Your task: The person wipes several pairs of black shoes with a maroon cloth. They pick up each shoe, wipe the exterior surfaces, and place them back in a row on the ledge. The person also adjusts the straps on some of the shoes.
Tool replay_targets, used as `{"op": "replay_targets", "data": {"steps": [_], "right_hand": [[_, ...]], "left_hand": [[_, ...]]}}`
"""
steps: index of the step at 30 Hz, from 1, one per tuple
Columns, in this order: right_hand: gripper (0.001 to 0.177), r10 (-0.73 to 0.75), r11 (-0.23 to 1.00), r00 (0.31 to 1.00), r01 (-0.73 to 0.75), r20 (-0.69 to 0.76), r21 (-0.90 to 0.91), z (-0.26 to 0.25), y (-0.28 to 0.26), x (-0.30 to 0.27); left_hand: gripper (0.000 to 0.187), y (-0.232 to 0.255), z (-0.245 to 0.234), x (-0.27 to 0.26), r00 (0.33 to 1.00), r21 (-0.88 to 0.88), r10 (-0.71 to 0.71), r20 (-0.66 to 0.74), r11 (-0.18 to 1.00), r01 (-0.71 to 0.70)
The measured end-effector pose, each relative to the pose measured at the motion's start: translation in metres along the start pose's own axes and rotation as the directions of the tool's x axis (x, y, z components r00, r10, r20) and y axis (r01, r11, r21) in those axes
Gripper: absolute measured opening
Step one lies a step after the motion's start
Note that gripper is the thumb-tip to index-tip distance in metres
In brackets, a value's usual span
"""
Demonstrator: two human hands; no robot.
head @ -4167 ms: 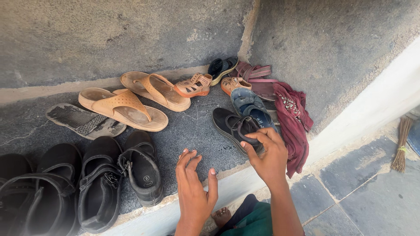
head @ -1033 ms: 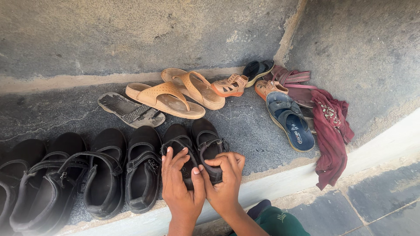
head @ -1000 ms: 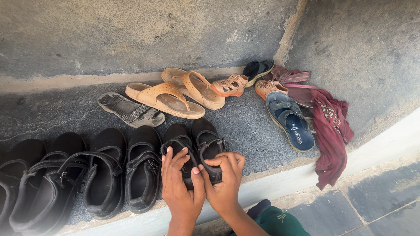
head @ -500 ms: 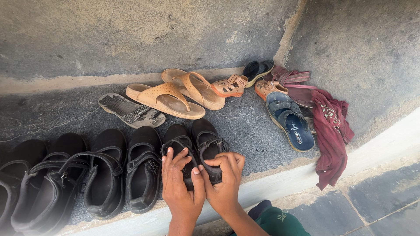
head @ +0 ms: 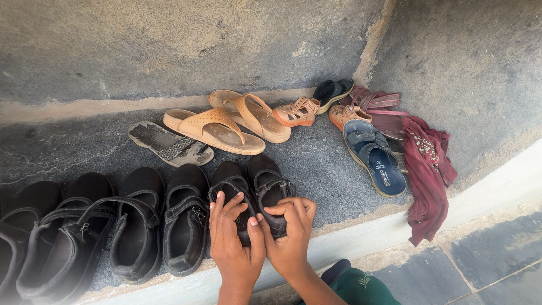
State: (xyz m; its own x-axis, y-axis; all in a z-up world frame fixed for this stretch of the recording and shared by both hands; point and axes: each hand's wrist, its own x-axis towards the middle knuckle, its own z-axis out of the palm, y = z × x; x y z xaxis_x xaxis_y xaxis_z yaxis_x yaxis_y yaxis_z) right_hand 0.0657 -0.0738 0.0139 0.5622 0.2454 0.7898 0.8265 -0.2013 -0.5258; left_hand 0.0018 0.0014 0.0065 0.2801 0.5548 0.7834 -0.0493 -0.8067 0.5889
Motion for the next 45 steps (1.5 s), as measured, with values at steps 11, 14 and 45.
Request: {"op": "replay_targets", "data": {"steps": [11,14,45], "right_hand": [[0.020,-0.004,1.000,1.000,0.004,0.004,0.001,0.0007,0.0019,-0.0009],[0.020,-0.004,1.000,1.000,0.004,0.003,0.004,0.0007,0.0022,-0.0012],[0.020,-0.024,1.000,1.000,0.024,-0.007,0.002,0.0023,0.0043,-0.0019]], "left_hand": [[0.019,0.0019,-0.0017,0.0001,1.000,-0.004,-0.015,0.016,1.000,0.015],[0.019,0.0020,-0.0015,0.0003,1.000,-0.003,-0.017,0.017,1.000,0.017],[0.019,0.0009,-0.0012,-0.0009,1.000,-0.017,-0.009,0.013,1.000,0.009]]}}
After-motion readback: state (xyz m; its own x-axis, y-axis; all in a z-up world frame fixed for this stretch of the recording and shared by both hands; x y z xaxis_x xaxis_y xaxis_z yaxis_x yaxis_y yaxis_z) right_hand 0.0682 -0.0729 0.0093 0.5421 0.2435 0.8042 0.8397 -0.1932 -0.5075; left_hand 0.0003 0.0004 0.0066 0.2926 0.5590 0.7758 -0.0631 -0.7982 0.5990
